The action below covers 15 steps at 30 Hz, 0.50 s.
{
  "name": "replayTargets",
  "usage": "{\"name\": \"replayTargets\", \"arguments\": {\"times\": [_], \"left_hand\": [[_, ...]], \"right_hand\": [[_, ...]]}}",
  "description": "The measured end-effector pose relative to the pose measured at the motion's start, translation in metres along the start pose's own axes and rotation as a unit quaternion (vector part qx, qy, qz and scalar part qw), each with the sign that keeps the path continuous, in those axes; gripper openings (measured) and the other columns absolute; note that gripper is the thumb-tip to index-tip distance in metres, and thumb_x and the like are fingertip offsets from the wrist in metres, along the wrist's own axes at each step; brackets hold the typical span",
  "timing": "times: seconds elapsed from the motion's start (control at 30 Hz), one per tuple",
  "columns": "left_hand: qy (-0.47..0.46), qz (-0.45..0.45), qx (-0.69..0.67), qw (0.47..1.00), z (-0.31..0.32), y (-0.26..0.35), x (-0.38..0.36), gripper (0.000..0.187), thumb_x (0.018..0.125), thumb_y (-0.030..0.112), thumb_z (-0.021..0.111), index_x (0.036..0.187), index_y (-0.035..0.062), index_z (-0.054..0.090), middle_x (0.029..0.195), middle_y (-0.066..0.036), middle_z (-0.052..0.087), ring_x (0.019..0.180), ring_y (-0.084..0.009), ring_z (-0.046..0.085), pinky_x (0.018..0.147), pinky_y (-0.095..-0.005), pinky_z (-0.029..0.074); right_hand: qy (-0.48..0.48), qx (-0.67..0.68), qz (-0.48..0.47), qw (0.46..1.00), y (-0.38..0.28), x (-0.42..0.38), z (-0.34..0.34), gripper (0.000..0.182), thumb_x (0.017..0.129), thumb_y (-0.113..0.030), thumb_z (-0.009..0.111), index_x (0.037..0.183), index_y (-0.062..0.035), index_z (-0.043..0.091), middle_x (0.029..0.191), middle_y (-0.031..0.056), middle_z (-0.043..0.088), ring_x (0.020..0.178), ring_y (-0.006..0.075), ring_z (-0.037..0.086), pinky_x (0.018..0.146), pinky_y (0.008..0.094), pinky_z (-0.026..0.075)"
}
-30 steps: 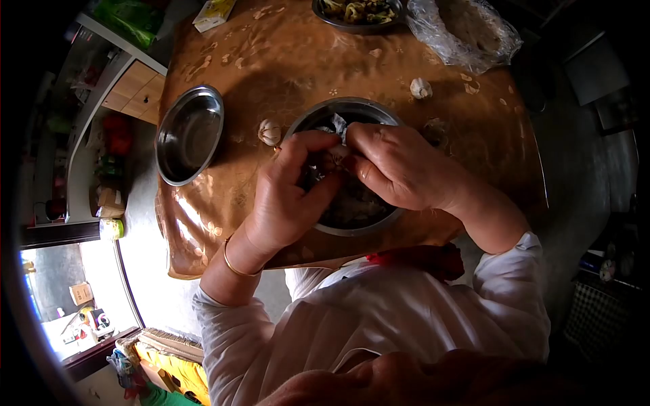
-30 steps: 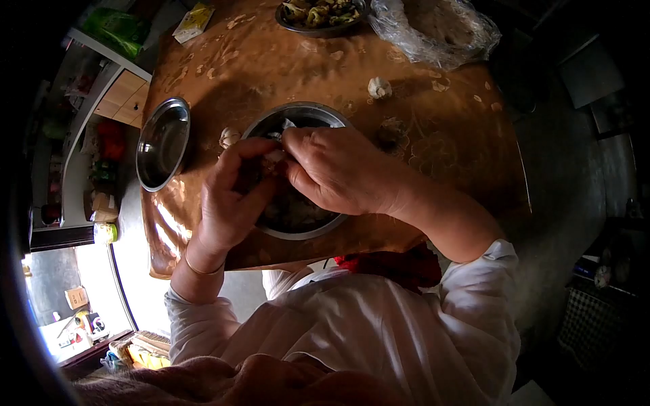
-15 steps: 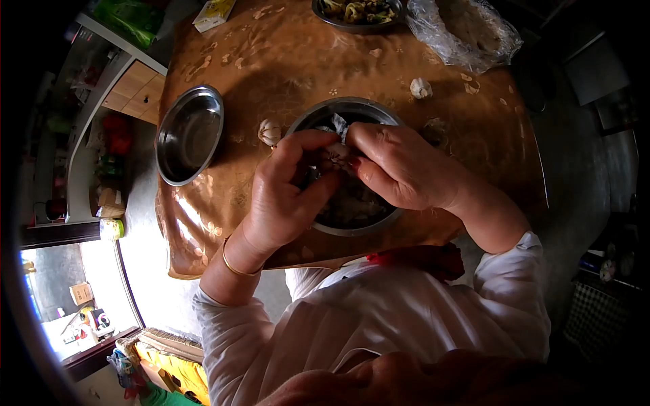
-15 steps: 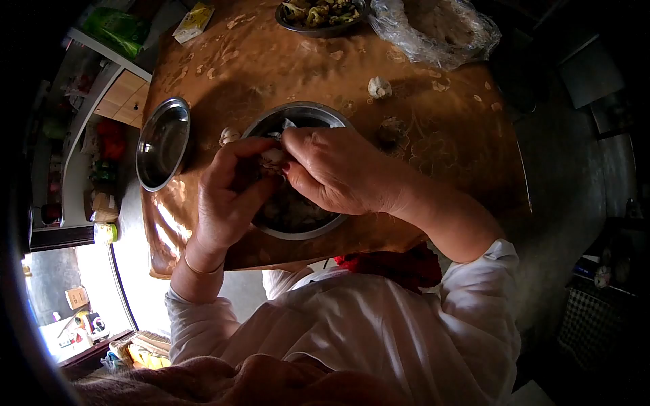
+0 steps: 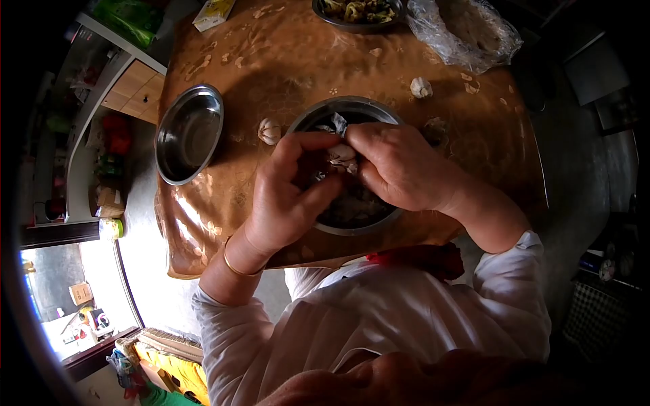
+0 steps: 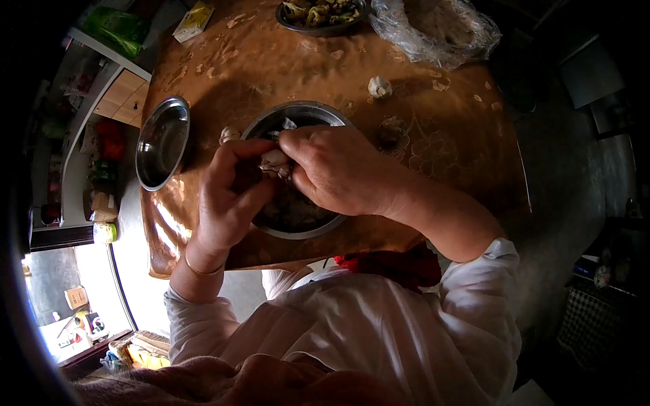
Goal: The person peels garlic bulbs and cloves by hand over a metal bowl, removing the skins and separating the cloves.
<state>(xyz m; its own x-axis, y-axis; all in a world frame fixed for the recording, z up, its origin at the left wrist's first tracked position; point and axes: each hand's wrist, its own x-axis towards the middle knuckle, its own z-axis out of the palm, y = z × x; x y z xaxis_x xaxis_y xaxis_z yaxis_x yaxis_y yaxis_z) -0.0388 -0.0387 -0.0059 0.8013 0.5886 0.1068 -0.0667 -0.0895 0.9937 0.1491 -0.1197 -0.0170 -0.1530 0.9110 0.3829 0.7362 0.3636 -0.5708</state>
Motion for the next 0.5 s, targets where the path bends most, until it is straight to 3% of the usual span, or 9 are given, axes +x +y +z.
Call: {"name": "replayTargets", "arguments": {"times": [0.17,0.37,0.5], "left_hand": [[0.02,-0.033,-0.065,0.997,-0.002,0.006,0.003,0.047,0.082,-0.011,0.063,0.125,0.0001,0.046,0.113,-0.011,0.061,0.106,-0.0173,0.061,0.09,-0.0297,0.051],[0.023,0.0,0.002,1.0,-0.004,-0.002,0.006,0.042,0.08,-0.012,0.064,0.118,0.0004,0.052,0.112,-0.008,0.059,0.105,-0.0145,0.06,0.091,-0.0272,0.05],[0.047,0.018,0.09,0.995,-0.002,-0.008,0.006,0.041,0.076,-0.009,0.069,0.113,0.0014,0.056,0.107,-0.009,0.059,0.099,-0.0173,0.06,0.087,-0.0283,0.049]], "right_hand": [[-0.019,-0.016,0.026,0.999,0.001,-0.001,-0.002,0.019,0.085,-0.01,0.06,0.096,0.0011,0.049,0.073,0.0181,0.061,0.071,0.038,0.063,0.062,0.0465,0.05],[0.008,0.041,0.018,0.999,-0.004,0.0,-0.007,0.02,0.087,-0.015,0.06,0.093,-0.0007,0.047,0.073,0.0168,0.06,0.069,0.0373,0.061,0.06,0.0448,0.049],[0.019,0.036,0.0,0.999,-0.006,0.001,-0.006,0.019,0.088,-0.013,0.06,0.094,-0.0006,0.046,0.078,0.0173,0.06,0.072,0.0375,0.061,0.061,0.0439,0.049]]}}
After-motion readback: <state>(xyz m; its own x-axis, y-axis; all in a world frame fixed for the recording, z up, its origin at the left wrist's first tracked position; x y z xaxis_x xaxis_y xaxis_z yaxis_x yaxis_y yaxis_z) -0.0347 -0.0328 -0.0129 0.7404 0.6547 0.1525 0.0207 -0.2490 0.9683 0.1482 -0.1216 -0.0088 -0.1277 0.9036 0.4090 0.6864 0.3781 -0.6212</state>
